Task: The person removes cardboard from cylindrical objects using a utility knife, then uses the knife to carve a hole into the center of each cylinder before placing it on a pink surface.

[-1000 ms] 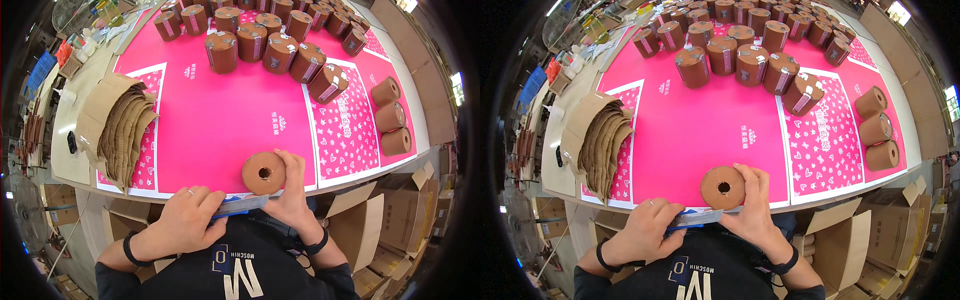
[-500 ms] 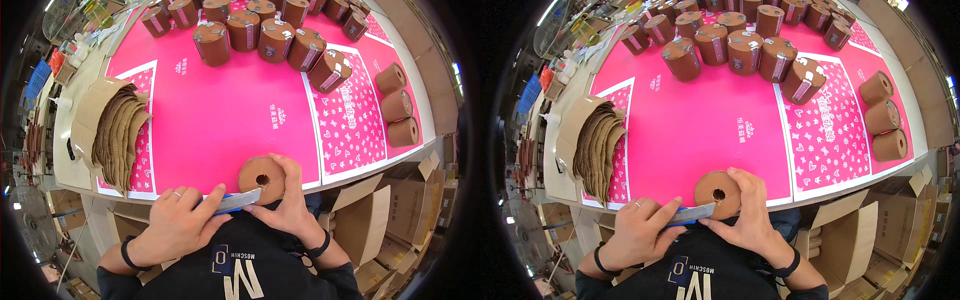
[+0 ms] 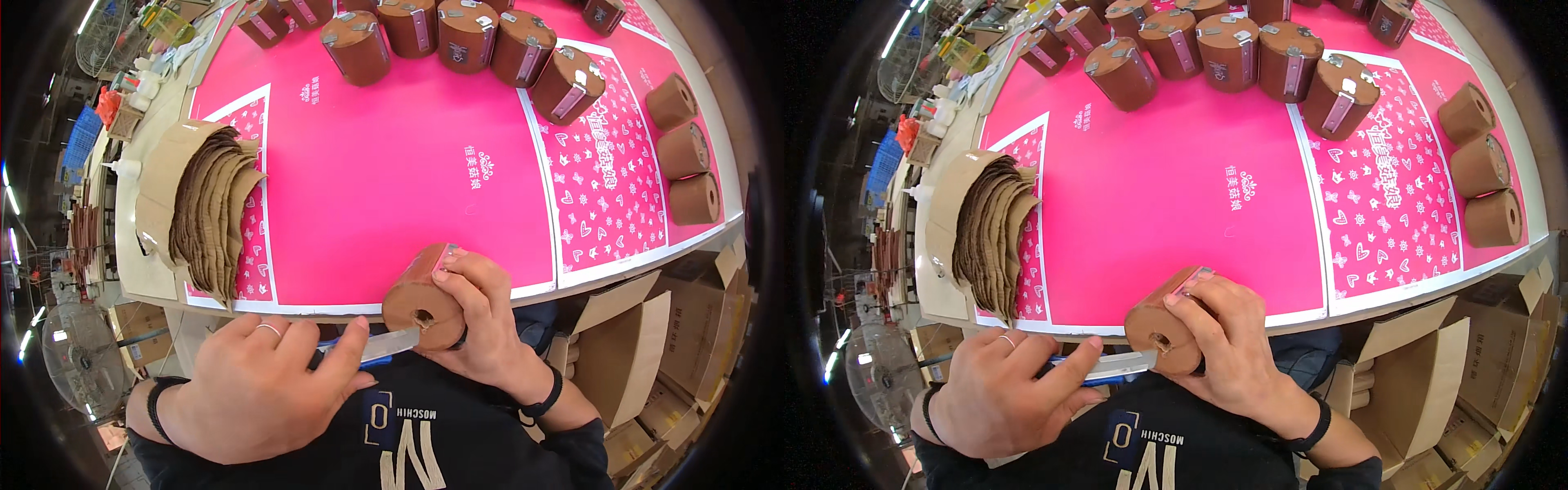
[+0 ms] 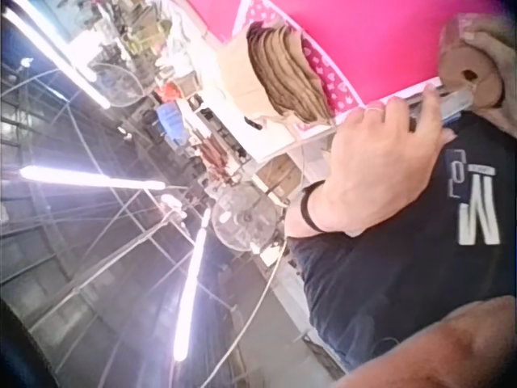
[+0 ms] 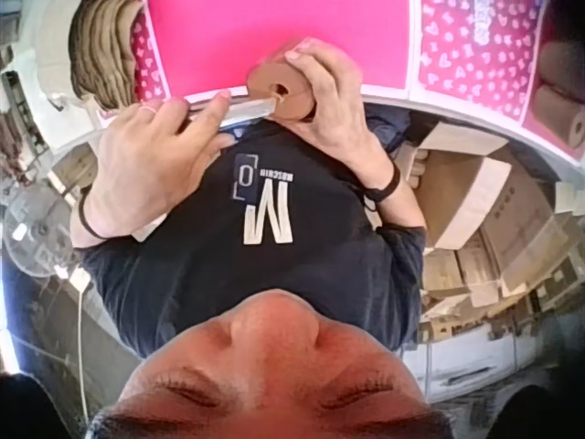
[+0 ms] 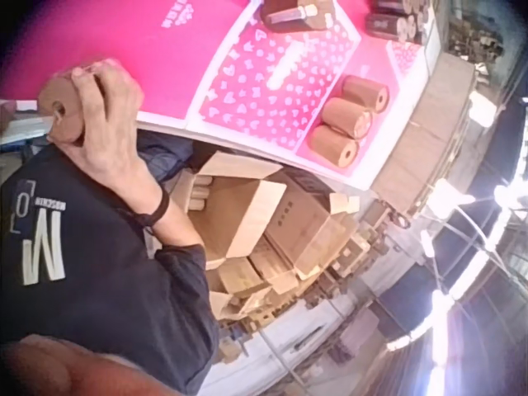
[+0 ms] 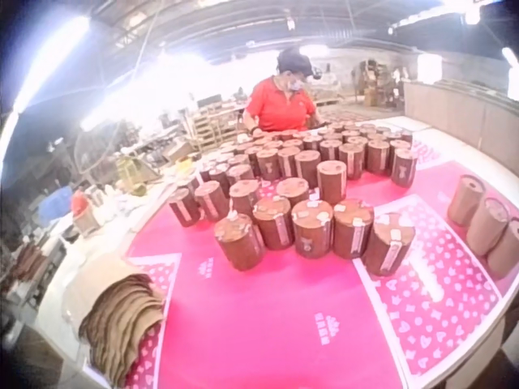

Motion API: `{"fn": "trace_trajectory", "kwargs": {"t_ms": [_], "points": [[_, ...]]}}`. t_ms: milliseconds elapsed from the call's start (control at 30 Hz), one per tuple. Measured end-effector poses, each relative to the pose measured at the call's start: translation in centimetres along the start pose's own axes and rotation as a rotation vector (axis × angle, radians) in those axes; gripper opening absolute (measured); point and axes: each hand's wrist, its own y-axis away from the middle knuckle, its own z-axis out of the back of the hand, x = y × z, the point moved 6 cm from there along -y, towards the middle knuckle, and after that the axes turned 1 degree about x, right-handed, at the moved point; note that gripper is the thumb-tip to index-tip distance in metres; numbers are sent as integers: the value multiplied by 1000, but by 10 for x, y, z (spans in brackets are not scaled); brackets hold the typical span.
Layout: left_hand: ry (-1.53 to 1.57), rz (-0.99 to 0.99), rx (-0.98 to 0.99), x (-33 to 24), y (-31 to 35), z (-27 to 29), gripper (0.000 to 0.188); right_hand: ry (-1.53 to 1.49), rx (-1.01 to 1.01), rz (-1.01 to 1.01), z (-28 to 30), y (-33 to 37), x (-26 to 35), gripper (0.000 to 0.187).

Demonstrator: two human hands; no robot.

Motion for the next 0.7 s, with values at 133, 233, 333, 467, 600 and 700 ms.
{"fn": "trace_trajectory", "kwargs": {"t_ms": [133,233,333,467,600,700], "points": [[-51,-34,53,-4,-4,0,47,11,-3,14,-3,1,1,95],[-74,-78,14,-6,-9,4,41,8,0,14,-3,3,1,95],[-83,-72,50,-9,-9,6,41,8,-12,18,-3,4,1,94],[-73,-70,61,-10,-9,6,40,11,-9,17,-3,4,1,94],[-100,-35,63,-10,-7,-2,46,17,-12,32,-3,5,1,94],[-102,-40,46,-13,-10,0,42,15,-20,42,-3,5,2,94]]}}
